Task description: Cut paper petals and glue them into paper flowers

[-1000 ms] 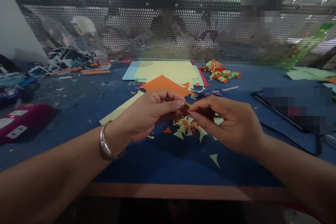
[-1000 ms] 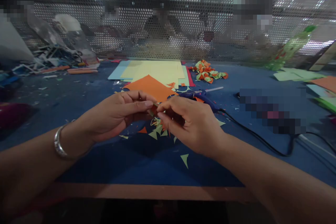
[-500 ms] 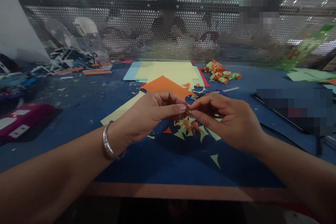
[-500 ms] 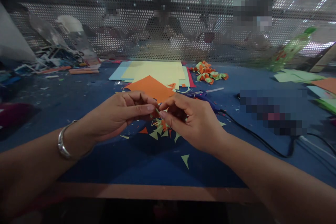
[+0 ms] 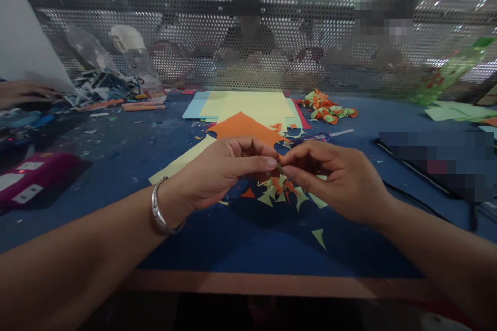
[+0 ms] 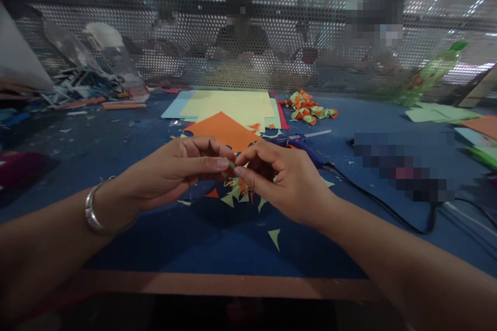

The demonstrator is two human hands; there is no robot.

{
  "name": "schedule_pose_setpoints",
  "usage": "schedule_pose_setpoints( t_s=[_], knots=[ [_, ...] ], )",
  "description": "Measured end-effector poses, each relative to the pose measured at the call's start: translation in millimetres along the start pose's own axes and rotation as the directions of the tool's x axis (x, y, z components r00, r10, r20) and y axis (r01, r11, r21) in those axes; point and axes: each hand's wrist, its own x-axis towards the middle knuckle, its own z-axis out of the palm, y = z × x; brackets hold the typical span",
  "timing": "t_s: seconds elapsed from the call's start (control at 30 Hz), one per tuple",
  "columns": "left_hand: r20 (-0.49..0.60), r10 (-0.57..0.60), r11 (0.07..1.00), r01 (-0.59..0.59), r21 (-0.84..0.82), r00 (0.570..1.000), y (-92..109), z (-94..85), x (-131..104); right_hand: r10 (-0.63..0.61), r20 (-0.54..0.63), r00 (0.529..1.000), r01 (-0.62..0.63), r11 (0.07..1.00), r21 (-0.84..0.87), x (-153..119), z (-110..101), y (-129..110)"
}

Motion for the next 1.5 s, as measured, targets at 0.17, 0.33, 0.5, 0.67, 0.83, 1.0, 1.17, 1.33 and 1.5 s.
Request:
schedule_pose_setpoints(
  t_s=[0.17, 0.33, 0.5, 0.67, 0.83, 1.0, 1.17, 1.33, 1.5],
  knots=[
    [-0.012, 0.020, 0.999, -0.020, 0.047, 1.000, -0.9, 0.2, -1.2, -0.014, 0.006, 1.000, 0.014, 0.999, -0.048, -0.3, -0.8, 0.7],
    [-0.023, 0.155, 0.960, -0.145, 0.240, 0.988, -4.3, 1.7, -1.8, -0.068, 0.040, 0.997, 0.072, 0.992, -0.107, -1.4, -0.4, 0.9],
    [-0.044, 0.178, 0.936, -0.155, 0.317, 0.983, -6.0, 3.9, -1.1, -0.099, 0.039, 0.994, 0.104, 0.984, -0.143, -1.2, 0.4, -1.0],
    [-0.018, 0.153, 0.929, -0.138, 0.343, 0.988, -7.0, 3.2, -2.4, -0.101, 0.070, 0.992, 0.111, 0.980, -0.166, -0.8, 0.0, -2.9],
    [-0.013, 0.158, 0.918, -0.142, 0.370, 0.987, -7.0, 1.6, -4.7, -0.089, 0.098, 0.991, 0.104, 0.982, -0.155, -0.6, -0.8, -1.8],
    [0.033, 0.138, 0.928, -0.141, 0.345, 0.990, -6.0, -0.2, -3.5, -0.054, 0.111, 0.992, 0.065, 0.993, -0.098, -1.0, -2.7, -0.1],
    [0.040, 0.136, 0.915, -0.141, 0.379, 0.990, -5.5, 1.4, -4.2, -0.059, 0.090, 0.994, 0.070, 0.991, -0.118, -1.0, -3.3, -0.3],
    [0.010, 0.139, 0.889, -0.129, 0.440, 0.990, -2.9, 5.2, -6.6, -0.081, 0.084, 0.993, 0.093, 0.984, -0.152, -1.8, -1.0, -0.2],
    [-0.044, 0.185, 0.838, -0.134, 0.529, 0.982, -1.2, 8.6, -8.7, -0.068, 0.083, 0.994, 0.078, 0.989, -0.122, -1.8, 1.0, 0.1]
  ],
)
